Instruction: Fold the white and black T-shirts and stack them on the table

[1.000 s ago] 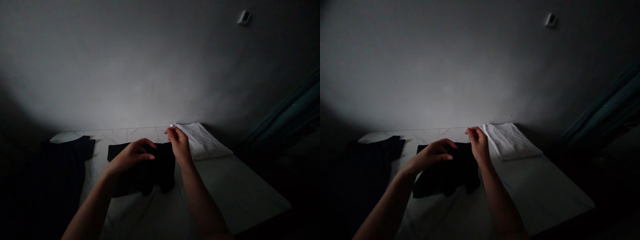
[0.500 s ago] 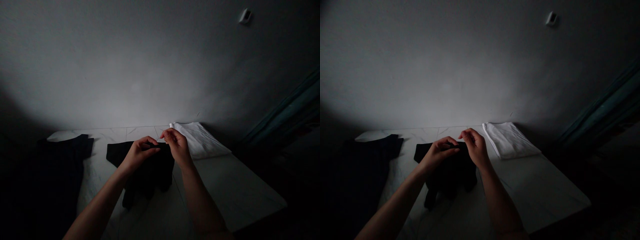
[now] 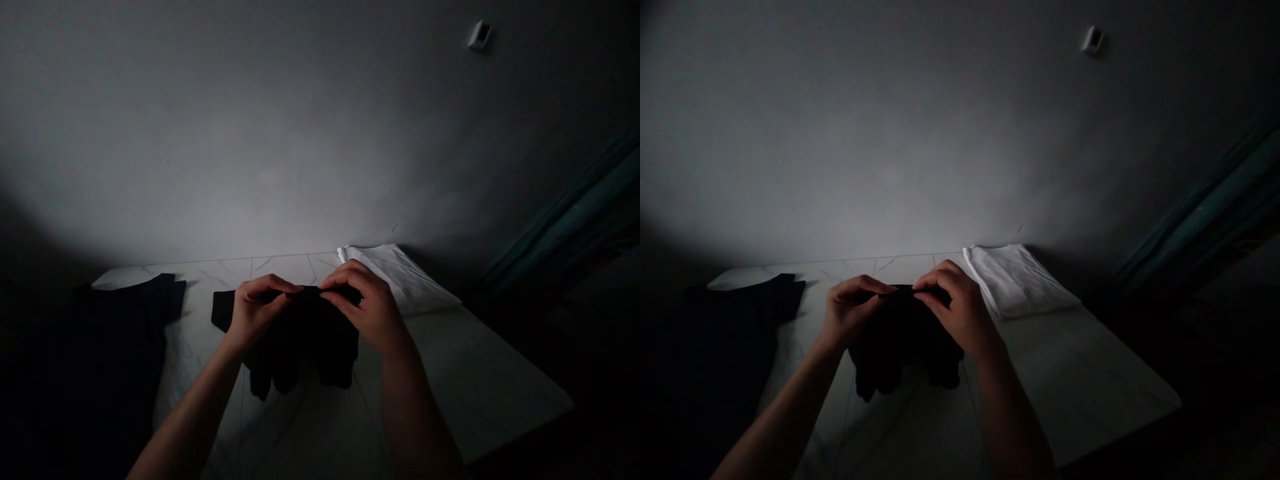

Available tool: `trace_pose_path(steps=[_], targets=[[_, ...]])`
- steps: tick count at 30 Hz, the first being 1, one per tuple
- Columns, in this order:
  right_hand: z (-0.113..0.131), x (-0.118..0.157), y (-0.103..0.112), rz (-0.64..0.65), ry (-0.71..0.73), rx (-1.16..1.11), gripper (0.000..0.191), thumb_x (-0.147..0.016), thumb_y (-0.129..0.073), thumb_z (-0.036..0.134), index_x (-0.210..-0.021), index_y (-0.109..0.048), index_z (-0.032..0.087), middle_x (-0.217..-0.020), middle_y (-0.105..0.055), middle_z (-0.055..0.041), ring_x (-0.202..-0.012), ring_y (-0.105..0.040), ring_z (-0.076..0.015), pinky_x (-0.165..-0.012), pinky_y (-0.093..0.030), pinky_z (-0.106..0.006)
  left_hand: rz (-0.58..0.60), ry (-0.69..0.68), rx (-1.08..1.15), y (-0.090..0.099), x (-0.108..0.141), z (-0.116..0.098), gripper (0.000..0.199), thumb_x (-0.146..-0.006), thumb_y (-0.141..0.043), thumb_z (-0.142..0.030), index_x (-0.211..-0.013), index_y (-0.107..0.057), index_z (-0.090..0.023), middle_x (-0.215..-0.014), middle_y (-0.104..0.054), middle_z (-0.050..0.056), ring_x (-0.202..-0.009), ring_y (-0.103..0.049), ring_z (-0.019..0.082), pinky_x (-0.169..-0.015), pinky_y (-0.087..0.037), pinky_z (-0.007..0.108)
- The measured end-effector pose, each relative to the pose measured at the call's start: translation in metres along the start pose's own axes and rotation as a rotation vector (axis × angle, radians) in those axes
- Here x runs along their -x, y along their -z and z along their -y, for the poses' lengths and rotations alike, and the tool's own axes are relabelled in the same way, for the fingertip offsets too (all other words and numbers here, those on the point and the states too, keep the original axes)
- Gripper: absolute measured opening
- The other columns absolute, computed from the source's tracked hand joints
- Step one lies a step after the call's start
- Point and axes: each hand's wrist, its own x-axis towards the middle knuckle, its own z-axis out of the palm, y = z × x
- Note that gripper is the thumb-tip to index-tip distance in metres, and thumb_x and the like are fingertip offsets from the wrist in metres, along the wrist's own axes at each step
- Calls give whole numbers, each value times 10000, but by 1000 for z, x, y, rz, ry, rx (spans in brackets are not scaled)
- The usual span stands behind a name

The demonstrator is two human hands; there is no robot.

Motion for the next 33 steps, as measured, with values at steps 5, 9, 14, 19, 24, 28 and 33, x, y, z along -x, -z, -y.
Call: trace_pose_path(steps=[5,9,14,19,24,28,33], targets=[[1,-1,-3,-38,113,26,118,-895,-643,140,-896,-642,259,-855,-617,7,-813,-611,-158,-743,-511,-319,53,-61,-58,1,-1,0,95,-792,-708,-296,-777,-753,-214,-772,-767,28,-707,-708,152,-685,-579,253],[-10,-1,-3,-84,128,102,126,-904,-615,123,-876,-611,245,-845,-601,-1,-821,-604,-164,-753,-508,-316,107,-69,-262,18,-5,-7,118,-778,-715,-330,-792,-753,-219,-744,-755,2,-683,-683,140,-658,-543,227],[-56,-23,22,-257,99,231,100,-895,-595,154,-843,-575,237,-837,-589,-14,-810,-590,-178,-744,-506,-324,39,12,-590,77,-25,-16,245,-753,-686,-447,-823,-760,-223,-687,-724,-12,-618,-622,141,-582,-474,226],[-93,-82,73,-377,50,328,83,-841,-607,165,-827,-557,231,-872,-591,-24,-852,-584,-187,-818,-499,-348,83,88,-735,139,-67,-44,372,-707,-666,-494,-897,-760,-188,-818,-745,12,-747,-625,164,-665,-475,237],[-92,-145,115,-371,98,318,89,-815,-599,150,-844,-558,223,-895,-609,-22,-875,-589,-180,-849,-491,-348,-9,79,-867,171,-109,-100,514,-693,-645,-504,-1041,-730,-135,-789,-715,23,-687,-561,143,-603,-435,237],[-76,-177,133,-396,111,301,83,-810,-599,160,-850,-560,221,-895,-623,-27,-881,-602,-183,-853,-493,-353,-148,-30,-1005,175,-130,-150,390,-716,-608,-440,-911,-723,-122,-836,-699,53,-722,-577,147,-664,-448,261],[-58,-162,142,-415,104,272,53,-823,-604,223,-834,-552,229,-879,-640,-31,-862,-614,-189,-831,-502,-354,-169,-136,-1123,159,-112,-189,370,-754,-574,-481,-911,-673,-161,-848,-686,59,-713,-595,149,-648,-447,265]])
